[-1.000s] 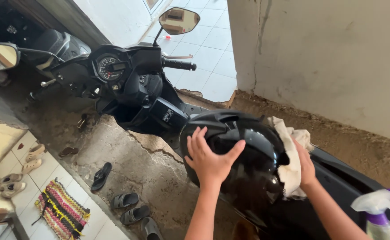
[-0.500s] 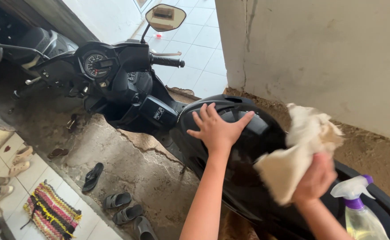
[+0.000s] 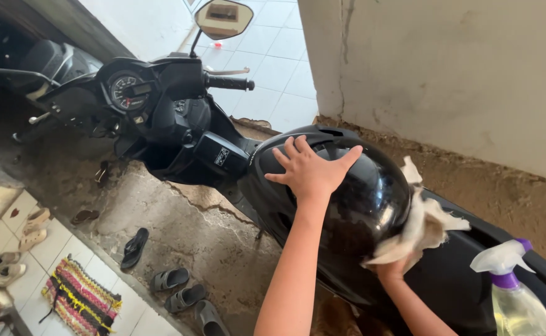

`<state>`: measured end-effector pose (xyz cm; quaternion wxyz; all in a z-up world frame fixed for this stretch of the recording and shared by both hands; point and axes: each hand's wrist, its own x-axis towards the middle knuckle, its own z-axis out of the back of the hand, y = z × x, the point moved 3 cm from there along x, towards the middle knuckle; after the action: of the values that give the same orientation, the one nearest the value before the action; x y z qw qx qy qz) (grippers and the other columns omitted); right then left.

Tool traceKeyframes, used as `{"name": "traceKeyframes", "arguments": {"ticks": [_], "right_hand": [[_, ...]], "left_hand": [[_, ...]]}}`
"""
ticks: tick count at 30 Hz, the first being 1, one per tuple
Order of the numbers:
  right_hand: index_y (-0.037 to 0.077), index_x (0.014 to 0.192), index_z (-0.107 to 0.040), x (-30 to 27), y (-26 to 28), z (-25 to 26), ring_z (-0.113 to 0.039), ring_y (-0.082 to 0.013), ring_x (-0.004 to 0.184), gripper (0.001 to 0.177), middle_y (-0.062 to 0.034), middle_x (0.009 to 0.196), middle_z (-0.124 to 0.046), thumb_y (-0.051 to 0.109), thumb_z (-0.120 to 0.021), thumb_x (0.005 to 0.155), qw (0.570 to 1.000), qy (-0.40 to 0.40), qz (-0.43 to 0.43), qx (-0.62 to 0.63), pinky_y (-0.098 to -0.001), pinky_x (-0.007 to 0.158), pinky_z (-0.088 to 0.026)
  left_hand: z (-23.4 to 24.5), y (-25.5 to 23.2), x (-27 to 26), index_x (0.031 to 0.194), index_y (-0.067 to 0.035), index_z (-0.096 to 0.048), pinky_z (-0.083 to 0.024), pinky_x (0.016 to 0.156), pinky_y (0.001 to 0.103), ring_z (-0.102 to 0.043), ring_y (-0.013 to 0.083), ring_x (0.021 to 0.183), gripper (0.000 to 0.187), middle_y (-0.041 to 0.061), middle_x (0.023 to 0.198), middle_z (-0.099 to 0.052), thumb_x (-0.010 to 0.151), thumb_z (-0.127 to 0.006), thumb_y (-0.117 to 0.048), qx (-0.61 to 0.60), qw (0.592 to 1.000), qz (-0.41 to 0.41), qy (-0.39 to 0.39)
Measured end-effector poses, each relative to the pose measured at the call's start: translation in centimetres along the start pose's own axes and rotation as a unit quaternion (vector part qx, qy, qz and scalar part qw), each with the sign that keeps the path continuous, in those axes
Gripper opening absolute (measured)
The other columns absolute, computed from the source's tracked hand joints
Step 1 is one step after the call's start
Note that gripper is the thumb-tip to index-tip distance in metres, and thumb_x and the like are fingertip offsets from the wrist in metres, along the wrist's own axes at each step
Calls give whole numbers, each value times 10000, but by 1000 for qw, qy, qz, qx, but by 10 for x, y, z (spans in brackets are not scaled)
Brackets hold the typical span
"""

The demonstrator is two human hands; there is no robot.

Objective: Cleaning a motorcycle helmet with a spray bottle and a cloth.

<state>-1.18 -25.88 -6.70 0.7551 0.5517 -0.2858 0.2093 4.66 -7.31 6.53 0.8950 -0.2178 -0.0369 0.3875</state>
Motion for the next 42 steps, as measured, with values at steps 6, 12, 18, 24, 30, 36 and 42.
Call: {"name": "traceKeyframes", "arguments": {"ticks": [6, 12, 18, 24, 30, 36, 42], "right_hand": [[-82, 1416, -517, -14, -3, -5, -377, -415, 1496, 479, -253, 1585, -435, 186, -441, 1027, 999, 20, -30, -24, -484, 1238, -280], [-44, 1465, -520, -12, -6, -8, -410, -421, 1473, 494, -226, 1593, -465, 174, -485, 1022, 998, 42, -34, -45, -466, 1222, -314], [-12, 1505, -523, 3, 6, -14, -438, -426, 1455, 517, -204, 1600, -490, 163, -522, 1019, 996, 71, -35, -50, -451, 1208, -343], [15, 1416, -493, 18, 3, 9, -376, -446, 1441, 536, -199, 1521, -447, 283, -552, 956, 982, -4, 184, -38, -511, 1224, -287], [26, 1272, -532, 20, -35, 26, -420, -330, 1175, 333, -151, 1259, -482, 234, -578, 1017, 993, 30, 60, 96, -409, 992, -341], [34, 1129, -570, 26, -66, 42, -464, -217, 909, 162, -106, 997, -516, 185, -604, 1079, 972, 57, -76, 216, -309, 759, -395], [40, 1010, -602, 57, -72, 29, -503, -126, 686, 162, -72, 778, -545, 144, -625, 1131, 933, 67, -173, 309, -229, 564, -442]], "left_hand": [[2, 3, 0, 1483, -21, -403, -80, 1065, 859, -131, 462, 1515, 1273, 177, 1584, -306, 599, -684, -893, -2, 1000, -8, -2], [-7, 17, -3, 1484, -167, -487, 52, 1091, 854, -164, 413, 1568, 1070, 97, 1592, -423, 634, -715, -774, -156, 975, -143, -68], [-19, 22, -3, 1430, -178, -557, 0, 1106, 815, -203, 384, 1544, 995, 184, 1600, -384, 661, -735, -784, -62, 982, -154, -93], [-17, 16, -1, 1369, -176, -610, 26, 1122, 814, -205, 353, 1551, 920, 146, 1609, -397, 671, -717, -766, -92, 983, -143, -68], [-21, 23, 1, 1377, -199, -628, 46, 1163, 785, -220, 337, 1570, 837, 134, 1603, -428, 703, -736, -684, -153, 976, -137, -73], [-9, 44, -12, 1380, -100, -634, -5, 1269, 656, -279, 346, 1603, 579, 156, 1617, -495, 907, -711, -425, -420, 871, -215, -137], [-13, 86, -44, 1333, -39, -609, -355, 1295, 511, -512, 313, 1488, 330, 130, 1517, -596, 1014, -642, -117, -451, 833, -215, -239]]}}
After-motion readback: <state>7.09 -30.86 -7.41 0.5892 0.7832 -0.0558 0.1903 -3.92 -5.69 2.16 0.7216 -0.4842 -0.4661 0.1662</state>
